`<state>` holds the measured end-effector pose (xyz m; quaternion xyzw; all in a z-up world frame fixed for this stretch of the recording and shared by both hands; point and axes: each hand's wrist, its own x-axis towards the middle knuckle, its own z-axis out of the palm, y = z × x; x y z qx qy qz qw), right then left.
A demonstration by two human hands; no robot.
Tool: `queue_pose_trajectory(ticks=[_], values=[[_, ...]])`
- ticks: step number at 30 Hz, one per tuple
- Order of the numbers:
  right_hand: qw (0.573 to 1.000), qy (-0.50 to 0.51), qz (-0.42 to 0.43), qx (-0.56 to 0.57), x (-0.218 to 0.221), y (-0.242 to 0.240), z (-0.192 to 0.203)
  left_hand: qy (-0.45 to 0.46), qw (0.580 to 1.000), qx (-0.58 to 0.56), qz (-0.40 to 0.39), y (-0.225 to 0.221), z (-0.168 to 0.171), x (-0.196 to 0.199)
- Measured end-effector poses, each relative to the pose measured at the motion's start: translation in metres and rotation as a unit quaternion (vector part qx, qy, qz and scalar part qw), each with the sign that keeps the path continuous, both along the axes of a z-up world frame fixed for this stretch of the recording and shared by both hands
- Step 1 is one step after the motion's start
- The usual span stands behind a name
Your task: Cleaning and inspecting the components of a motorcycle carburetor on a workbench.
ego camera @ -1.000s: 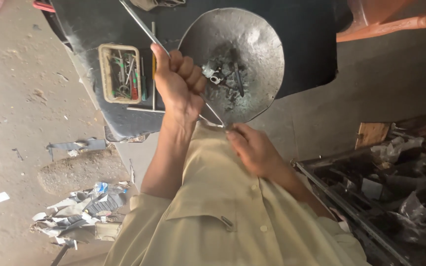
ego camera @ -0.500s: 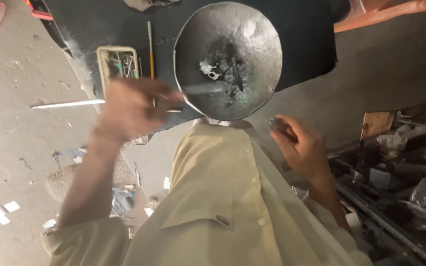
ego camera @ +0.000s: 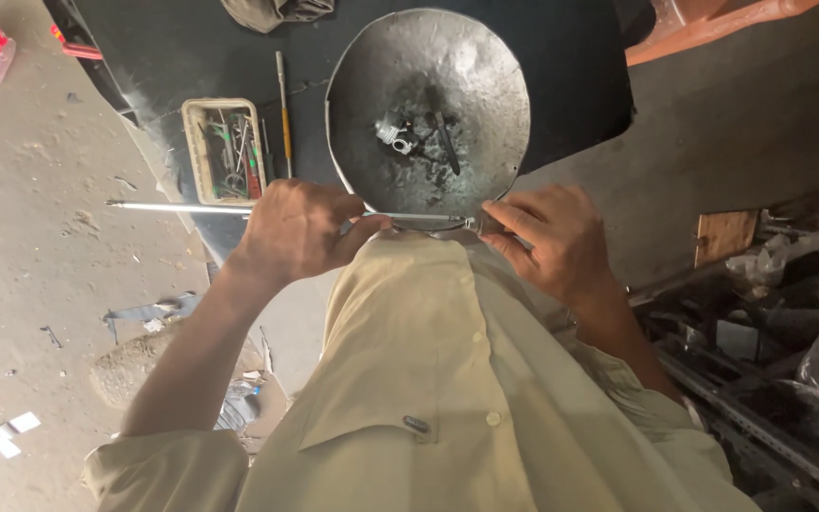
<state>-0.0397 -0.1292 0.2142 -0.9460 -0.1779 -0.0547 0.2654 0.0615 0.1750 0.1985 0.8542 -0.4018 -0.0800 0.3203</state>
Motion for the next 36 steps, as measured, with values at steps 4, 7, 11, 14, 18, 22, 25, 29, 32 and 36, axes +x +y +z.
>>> queue_pose_trajectory(ticks=[4, 7, 11, 14, 18, 22, 25, 29, 32, 36], values=[[0.998, -0.036, -0.003, -0.043, -0.001, 0.001, 0.003, -0.002, 1.000, 0.014, 0.010, 0.001, -0.003, -0.004], [0.998, -0.044, -0.004, -0.051, -0.001, -0.003, -0.001, 0.002, 1.000, -0.002, 0.013, 0.000, 0.000, -0.004], [0.998, -0.033, 0.012, -0.057, 0.000, 0.001, -0.003, -0.015, 1.000, 0.009, 0.009, -0.007, -0.005, -0.009], [0.998, -0.026, 0.022, -0.047, -0.002, 0.001, -0.006, -0.042, 0.999, 0.029, -0.003, -0.013, -0.012, -0.015], [0.991, 0.112, 0.045, 0.051, -0.006, -0.004, -0.006, -0.023, 0.998, 0.053, -0.025, -0.032, -0.031, -0.035], [0.973, 0.227, 0.017, 0.045, -0.016, 0.017, -0.008, 0.053, 0.994, 0.061, -0.078, -0.054, -0.057, -0.060], [0.963, 0.264, -0.006, 0.046, -0.018, 0.012, -0.018, 0.063, 0.993, 0.016, -0.101, -0.066, -0.050, -0.052], [0.946, 0.288, -0.078, 0.129, -0.032, -0.007, -0.029, -0.005, 0.994, -0.097, -0.048, -0.077, -0.059, -0.028], [0.876, 0.361, -0.210, 0.241, -0.060, -0.034, -0.056, -0.180, 0.952, -0.237, 0.075, -0.075, -0.108, 0.007], [0.743, 0.409, -0.422, 0.322, -0.096, -0.053, -0.071, 0.025, 0.988, -0.001, 0.155, -0.077, -0.192, 0.068]])
